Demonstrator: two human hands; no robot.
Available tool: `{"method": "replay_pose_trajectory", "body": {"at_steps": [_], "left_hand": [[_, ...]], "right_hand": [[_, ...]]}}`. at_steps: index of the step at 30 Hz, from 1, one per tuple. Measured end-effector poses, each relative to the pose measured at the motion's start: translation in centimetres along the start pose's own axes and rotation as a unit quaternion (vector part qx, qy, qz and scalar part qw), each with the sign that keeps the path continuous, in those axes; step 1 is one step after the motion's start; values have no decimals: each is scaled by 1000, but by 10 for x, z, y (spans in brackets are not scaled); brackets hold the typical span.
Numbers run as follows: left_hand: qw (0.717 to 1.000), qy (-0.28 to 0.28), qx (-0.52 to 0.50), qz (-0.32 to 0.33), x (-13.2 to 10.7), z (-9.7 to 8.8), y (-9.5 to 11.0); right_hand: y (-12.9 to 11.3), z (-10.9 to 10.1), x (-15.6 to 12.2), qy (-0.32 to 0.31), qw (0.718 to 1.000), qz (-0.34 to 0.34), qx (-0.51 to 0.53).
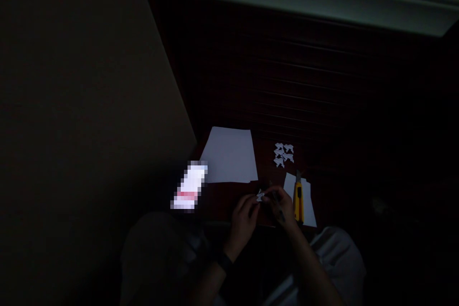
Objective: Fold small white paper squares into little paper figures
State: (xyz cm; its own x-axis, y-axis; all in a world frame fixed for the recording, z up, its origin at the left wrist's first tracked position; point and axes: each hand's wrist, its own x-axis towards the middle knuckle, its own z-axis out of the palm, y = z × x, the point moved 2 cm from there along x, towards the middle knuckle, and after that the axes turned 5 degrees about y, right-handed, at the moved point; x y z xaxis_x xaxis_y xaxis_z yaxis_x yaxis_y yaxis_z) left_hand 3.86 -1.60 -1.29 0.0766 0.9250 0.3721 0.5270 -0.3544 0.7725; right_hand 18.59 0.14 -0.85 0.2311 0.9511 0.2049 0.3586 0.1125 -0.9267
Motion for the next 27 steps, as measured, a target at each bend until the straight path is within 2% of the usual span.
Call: {"method": "replay_pose_trajectory", "body": {"at_steps": [3, 7, 13, 19, 27], "left_hand": [[999, -10, -40, -22, 9, -5, 4], [997, -54, -44, 26, 20, -9, 6], [994, -89, -63, 27, 29, -10, 0], [992, -104, -70, 4, 34, -8, -6], [991, -115, -65, 2, 37, -10, -11]], "right_hand": [[-3, 0, 0, -15, 1000, -6, 5], [-3, 1, -1, -18, 1000, -4, 10], [-2, 2, -3, -15, 1000, 0, 17], [-6, 0, -2, -9, 1000, 6, 23], [-4, 2, 0, -42, 999, -4, 24]]}}
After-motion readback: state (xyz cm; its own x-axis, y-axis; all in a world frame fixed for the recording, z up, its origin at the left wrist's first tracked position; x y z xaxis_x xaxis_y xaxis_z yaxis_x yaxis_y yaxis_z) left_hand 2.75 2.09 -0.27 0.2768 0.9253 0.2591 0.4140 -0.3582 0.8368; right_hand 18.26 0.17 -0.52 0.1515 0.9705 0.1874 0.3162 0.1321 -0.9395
